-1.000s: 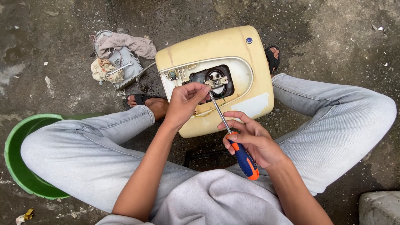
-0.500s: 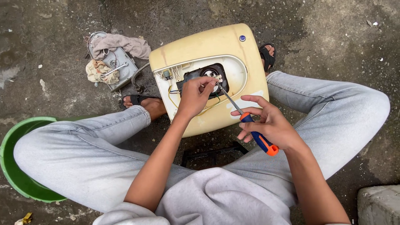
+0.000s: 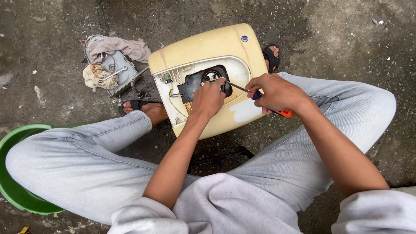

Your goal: Disassembling a small electric water heater by unscrewing internal components using a screwdriver.

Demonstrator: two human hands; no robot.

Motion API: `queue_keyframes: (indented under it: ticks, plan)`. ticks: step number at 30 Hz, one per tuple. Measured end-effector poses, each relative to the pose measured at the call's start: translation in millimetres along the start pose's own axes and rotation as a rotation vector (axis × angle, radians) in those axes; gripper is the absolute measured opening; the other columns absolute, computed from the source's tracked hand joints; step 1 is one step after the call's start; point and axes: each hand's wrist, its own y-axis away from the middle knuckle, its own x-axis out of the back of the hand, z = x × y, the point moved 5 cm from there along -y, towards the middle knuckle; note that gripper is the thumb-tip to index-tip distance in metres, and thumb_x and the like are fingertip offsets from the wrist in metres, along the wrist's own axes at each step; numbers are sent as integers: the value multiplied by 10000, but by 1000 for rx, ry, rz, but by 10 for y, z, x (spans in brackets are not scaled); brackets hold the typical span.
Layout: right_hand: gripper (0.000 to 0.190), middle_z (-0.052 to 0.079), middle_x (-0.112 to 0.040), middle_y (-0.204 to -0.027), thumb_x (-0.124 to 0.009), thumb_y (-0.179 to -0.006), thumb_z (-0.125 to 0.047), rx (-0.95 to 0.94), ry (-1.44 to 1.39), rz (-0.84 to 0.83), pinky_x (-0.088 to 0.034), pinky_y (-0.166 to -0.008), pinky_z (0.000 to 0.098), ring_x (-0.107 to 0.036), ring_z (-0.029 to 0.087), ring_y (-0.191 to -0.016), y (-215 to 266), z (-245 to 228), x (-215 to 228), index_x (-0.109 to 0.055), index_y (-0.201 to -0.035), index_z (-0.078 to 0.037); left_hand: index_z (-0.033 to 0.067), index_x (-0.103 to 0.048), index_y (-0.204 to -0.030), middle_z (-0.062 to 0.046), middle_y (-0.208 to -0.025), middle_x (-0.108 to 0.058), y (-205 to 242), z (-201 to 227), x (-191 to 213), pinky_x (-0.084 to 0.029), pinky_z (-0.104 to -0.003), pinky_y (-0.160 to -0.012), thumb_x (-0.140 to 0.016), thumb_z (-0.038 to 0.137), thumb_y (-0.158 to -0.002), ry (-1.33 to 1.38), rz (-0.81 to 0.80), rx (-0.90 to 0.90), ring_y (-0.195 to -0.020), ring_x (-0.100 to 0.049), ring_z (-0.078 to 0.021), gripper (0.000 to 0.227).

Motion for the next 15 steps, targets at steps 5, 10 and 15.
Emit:
queue_keyframes:
  ticks: [5,10,15]
  plan:
    - [400,232,-746,-1069,-629,-751,85,-2,86,-41,-569,-402,320,-685,216,-429,-112,-70,75,-732,-1138,65,159,-632,-1373,-173,-997,-750,-110,-61,-107,-590,-544,-846,-553,120,-923,-111,40,-53,-907,-749,-410,459]
    - [432,263,-727,-1090,-612,-744,111,-46,81,-98,-574,-443,325,-695,237,-470,-104,-241,152,-712,-1164,115,156,-649,-1334,-145,-996,-732,-141,-70,-103,-602,-536,-800,-579,75,-912,-189,90,-114,-875,-754,-403,435]
    - [505,304,-706,-1066,-617,-717,140,-58,75,-117,-595,-421,352,-698,274,-461,-182,-321,220,-688,-1217,135,189,-671,-1296,-131,-1057,-689,-109,-83,9,-598,-553,-815,-598,58,-909,-138,125,-129,-905,-743,-417,415]
